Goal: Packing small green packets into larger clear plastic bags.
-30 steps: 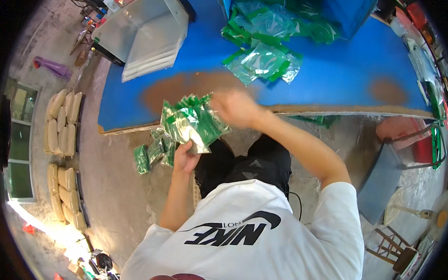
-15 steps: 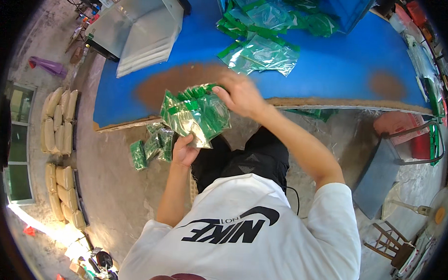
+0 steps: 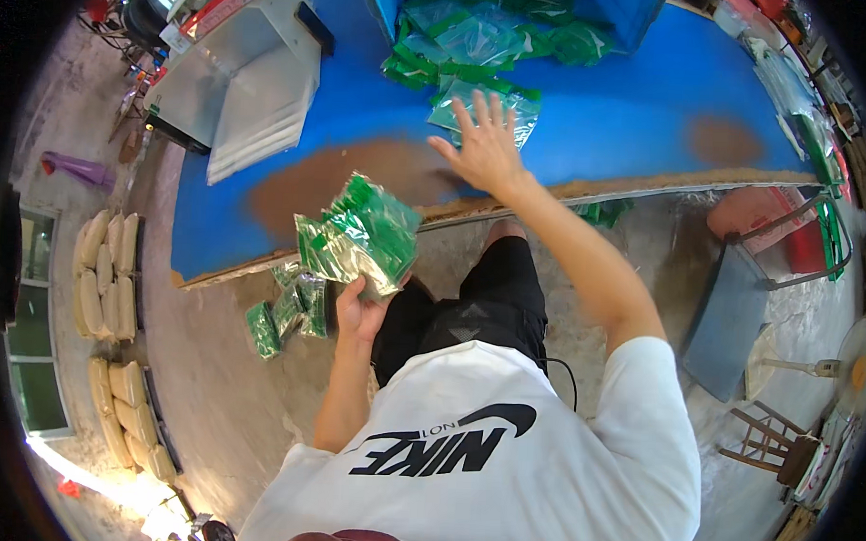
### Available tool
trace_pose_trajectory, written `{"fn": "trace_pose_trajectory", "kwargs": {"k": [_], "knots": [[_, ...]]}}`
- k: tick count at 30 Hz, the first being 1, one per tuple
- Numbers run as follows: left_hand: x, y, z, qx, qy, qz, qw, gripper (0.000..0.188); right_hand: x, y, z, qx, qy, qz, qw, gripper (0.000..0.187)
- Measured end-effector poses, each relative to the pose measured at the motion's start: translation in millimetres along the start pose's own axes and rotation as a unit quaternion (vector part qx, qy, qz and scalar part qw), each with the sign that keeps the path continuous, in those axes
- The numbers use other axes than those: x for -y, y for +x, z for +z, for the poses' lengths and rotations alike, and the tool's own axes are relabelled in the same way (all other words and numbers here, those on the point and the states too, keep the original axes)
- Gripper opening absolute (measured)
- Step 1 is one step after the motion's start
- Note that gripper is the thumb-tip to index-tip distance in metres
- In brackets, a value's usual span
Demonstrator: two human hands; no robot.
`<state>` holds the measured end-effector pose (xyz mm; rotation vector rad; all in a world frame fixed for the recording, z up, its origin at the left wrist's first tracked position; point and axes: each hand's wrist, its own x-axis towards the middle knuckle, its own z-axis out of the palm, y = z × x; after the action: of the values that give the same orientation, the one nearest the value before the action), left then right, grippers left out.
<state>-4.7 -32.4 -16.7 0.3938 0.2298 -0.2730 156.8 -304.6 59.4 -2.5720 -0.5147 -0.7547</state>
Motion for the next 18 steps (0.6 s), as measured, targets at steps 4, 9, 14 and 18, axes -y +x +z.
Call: {"fn": "trace_pose_trajectory", "kwargs": {"k": [4, 9, 14, 18], "knots": [[-0.7, -4.3, -19.9, -0.042, 0.039, 0.03, 0.998, 0.067, 3.5, -23.1, -5.7, 0.054, -0.08, -0.146, 0.985, 0.041], [-5.2, -2.6, -10.9, -0.006, 0.041, 0.002, 0.999, 0.059, 42.2, -29.5, -31.9, 0.263, 0.279, -0.121, 0.915, 0.031], [0.7, 9.3, -9.2, 0.004, 0.037, -0.02, 0.999, 0.055, -15.1, -17.8, -12.1, 0.018, -0.143, 0.037, 0.989, 0.053], [1.0, 10.1, -17.9, 0.034, 0.024, -0.032, 0.999, 0.06, 19.4, -52.3, -15.9, 0.099, -0.086, -0.029, 0.991, 0.055]]}}
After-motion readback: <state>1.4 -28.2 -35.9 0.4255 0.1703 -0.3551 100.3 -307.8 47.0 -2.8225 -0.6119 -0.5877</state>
